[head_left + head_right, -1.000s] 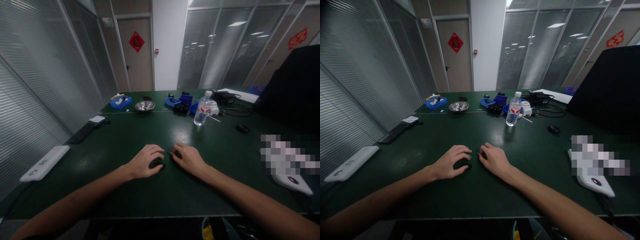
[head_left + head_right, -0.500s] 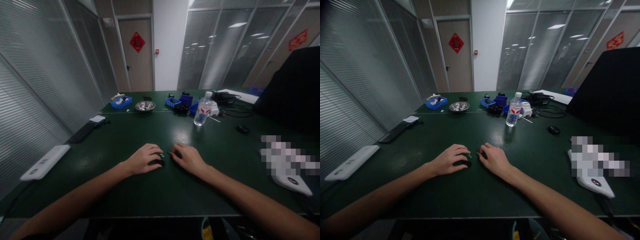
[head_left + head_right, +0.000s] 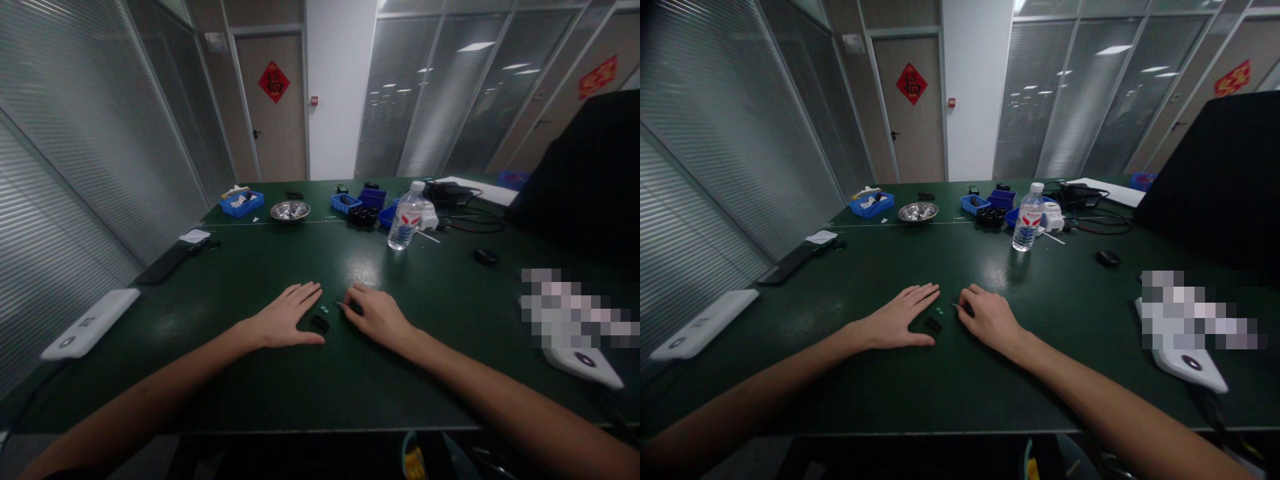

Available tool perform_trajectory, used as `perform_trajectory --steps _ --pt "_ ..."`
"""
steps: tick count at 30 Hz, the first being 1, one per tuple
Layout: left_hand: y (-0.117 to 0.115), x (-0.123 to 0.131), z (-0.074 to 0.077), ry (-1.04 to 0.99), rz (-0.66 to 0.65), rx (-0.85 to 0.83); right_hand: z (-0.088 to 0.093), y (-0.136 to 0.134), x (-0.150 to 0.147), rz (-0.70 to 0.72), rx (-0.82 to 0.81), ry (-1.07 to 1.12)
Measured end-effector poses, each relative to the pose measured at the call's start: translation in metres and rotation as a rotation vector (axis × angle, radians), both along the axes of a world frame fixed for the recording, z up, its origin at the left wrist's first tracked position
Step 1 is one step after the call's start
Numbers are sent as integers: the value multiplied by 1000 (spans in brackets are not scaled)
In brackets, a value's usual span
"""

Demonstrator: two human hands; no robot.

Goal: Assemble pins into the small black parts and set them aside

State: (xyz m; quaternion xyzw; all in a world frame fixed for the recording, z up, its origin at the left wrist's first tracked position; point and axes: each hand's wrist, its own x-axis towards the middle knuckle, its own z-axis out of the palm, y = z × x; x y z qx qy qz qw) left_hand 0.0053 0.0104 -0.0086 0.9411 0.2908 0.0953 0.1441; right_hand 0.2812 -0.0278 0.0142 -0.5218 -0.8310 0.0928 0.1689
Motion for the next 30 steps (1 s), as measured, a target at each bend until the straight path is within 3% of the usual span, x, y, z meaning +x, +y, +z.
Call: perform_trajectory --steps 8,12,18,30 --pt "-8 2 13 -87 -6 -13 0 0 0 -12 -12 -7" --pt "-12 4 21 -177 -128 20 0 0 0 0 -12 -8" --pt "-14 11 17 -278 -101 38 0 0 0 4 10 -12" --pt "-14 9 21 -188 -119 11 0 1 0 -1 6 -4"
